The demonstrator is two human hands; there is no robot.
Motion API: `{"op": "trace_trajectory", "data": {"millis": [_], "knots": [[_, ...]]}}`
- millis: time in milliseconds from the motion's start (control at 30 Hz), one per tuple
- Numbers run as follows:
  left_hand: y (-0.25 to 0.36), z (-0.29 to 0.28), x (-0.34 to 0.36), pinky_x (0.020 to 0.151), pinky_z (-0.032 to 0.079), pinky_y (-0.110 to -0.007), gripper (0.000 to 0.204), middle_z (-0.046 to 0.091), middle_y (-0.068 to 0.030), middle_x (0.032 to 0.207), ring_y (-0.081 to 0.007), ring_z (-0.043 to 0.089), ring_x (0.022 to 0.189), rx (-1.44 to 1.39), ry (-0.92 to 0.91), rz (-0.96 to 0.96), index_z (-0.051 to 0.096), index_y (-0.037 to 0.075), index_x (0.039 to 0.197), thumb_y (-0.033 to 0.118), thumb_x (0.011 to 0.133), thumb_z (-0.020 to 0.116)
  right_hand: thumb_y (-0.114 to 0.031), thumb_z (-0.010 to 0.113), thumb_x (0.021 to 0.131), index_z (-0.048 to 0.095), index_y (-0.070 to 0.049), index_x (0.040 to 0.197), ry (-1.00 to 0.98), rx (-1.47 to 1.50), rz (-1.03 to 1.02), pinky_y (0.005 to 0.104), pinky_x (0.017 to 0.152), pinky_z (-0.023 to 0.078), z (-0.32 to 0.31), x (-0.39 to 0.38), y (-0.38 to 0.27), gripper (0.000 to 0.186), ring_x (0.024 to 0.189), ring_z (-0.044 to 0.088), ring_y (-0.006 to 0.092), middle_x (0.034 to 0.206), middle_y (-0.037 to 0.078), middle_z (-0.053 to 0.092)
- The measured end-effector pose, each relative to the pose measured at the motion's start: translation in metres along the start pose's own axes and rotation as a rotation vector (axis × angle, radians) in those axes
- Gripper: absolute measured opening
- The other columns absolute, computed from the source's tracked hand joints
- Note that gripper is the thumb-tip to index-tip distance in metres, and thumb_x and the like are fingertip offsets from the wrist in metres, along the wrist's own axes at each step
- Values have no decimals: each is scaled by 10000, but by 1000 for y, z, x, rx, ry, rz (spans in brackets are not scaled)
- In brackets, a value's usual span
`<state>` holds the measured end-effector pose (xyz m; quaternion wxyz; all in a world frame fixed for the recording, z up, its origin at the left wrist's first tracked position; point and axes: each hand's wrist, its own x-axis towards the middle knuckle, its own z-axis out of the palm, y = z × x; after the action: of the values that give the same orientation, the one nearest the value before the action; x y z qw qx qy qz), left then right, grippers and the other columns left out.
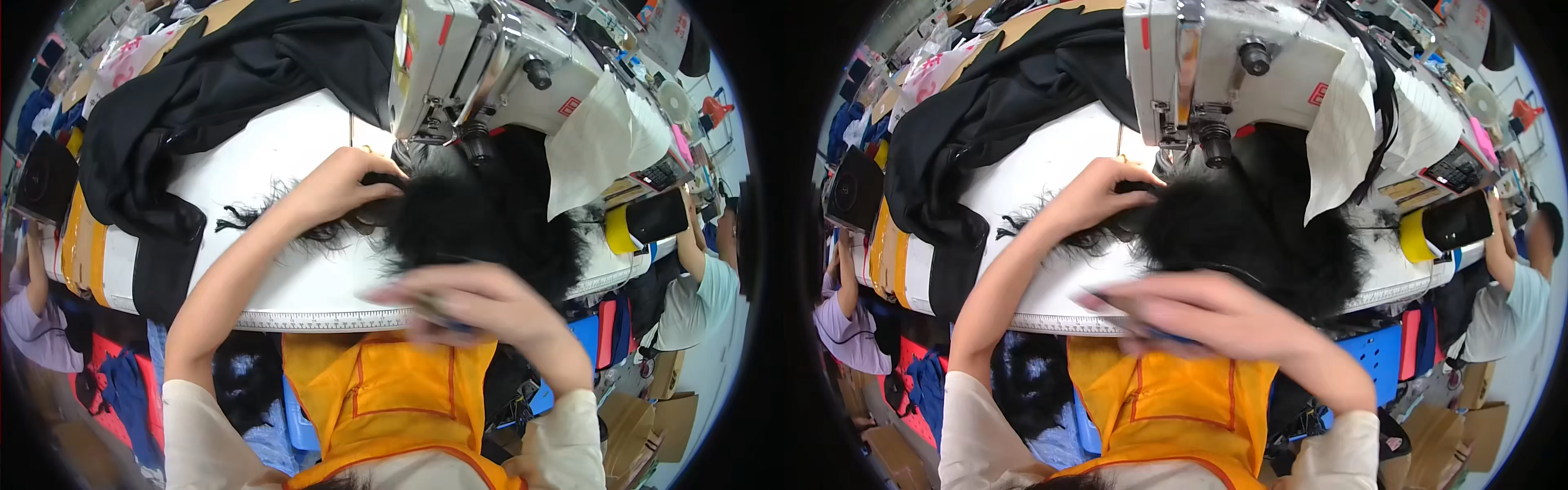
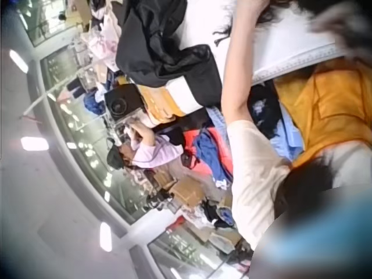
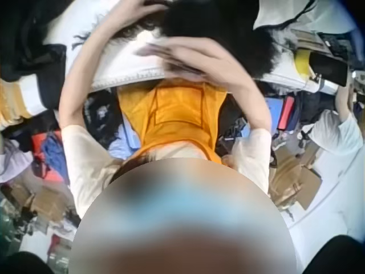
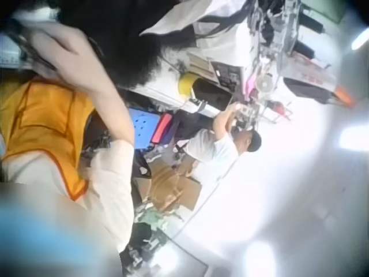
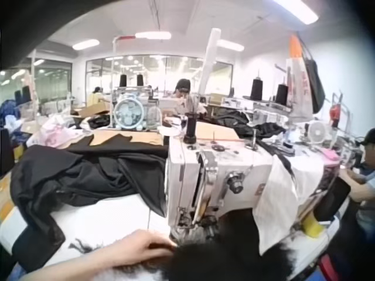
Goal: The recorder is sewing together pieces of black faux fur and trimming excess material using a sewing machine and scissors.
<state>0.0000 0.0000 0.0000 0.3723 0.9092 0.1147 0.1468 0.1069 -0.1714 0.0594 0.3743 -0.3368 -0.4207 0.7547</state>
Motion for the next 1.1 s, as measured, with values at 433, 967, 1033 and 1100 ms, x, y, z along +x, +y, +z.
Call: {"op": "trace_trajectory", "data": {"millis": [433, 967, 1033, 1100], "knots": [[7, -18, -57, 577, 433, -365, 192, 572, -127, 701, -312, 572, 673, 7, 369, -218, 490, 8, 831, 193, 882, 501, -349, 319, 973, 487, 16, 1000, 269, 248, 190, 139, 334, 201, -56, 61, 15, 403, 414, 244, 6, 569, -49, 308], [3, -2, -77, 564, 458, -373, 149, 623, -75, 738, -285, 603, 668, 364, 227, -35, 554, 132, 915, 263, 846, 534, -268, 483, 918, 492, -69, 810, 436, 11, 196, 165, 343, 150, -30, 1, 27, 226, 395, 256, 8, 539, -76, 342], [3, -9, -103, 599, 451, -362, 173, 584, -80, 712, -280, 580, 685, 416, 312, -13, 584, 106, 916, 255, 831, 560, -204, 559, 855, 553, -23, 951, 508, -412, 252, 152, 433, 277, -26, -47, 40, 205, 510, 384, 11, 680, -32, 517], [14, -12, -159, 663, 439, -329, 111, 600, -75, 774, -269, 572, 740, 317, 347, 149, 592, 47, 831, 150, 796, 614, -86, 564, 766, 548, 6, 1022, 505, -891, 149, 189, 601, 408, -38, -115, 37, 272, 688, 504, 82, 795, 18, 560]]}}
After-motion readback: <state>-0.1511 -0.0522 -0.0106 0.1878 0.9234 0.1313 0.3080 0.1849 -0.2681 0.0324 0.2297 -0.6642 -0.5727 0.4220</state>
